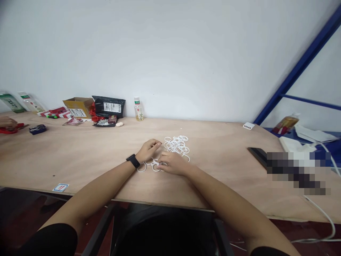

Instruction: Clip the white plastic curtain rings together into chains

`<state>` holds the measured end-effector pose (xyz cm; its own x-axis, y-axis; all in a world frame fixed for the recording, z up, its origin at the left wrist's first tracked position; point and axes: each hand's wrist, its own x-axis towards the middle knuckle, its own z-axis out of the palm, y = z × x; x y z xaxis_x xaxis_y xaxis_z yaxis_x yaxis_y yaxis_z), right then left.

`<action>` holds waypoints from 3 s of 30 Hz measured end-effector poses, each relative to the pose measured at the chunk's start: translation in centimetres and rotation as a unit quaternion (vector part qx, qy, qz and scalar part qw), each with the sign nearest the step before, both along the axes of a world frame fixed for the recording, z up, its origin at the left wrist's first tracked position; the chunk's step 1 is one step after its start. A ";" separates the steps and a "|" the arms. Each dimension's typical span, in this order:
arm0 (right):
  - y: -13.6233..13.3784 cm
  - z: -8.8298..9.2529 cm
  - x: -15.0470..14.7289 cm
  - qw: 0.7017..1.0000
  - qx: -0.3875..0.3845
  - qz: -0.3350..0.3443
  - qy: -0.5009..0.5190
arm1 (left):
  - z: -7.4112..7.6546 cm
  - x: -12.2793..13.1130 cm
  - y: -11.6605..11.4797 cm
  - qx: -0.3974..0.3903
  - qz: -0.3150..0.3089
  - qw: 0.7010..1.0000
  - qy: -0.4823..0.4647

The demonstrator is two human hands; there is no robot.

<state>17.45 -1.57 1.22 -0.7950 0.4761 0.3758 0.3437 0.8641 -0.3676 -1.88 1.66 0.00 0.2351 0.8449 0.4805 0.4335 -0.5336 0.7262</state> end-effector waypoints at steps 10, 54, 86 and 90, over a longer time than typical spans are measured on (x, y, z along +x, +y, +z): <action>1.5 0.4 0.7 0.972 -0.098 -0.141 0.157 | 2.1 0.0 -1.6 0.131 -0.082 0.981 0.118; -0.5 -0.2 -0.4 0.999 0.040 -0.032 0.005 | 2.0 -0.6 -1.0 0.064 0.009 0.988 0.138; 0.8 -0.9 0.0 0.938 0.210 -0.235 0.144 | 2.0 0.2 -2.0 -0.036 -0.110 0.992 0.043; 0.9 -1.1 -0.1 0.936 0.245 -0.216 0.127 | 1.8 0.3 -1.9 -0.063 -0.112 0.992 0.019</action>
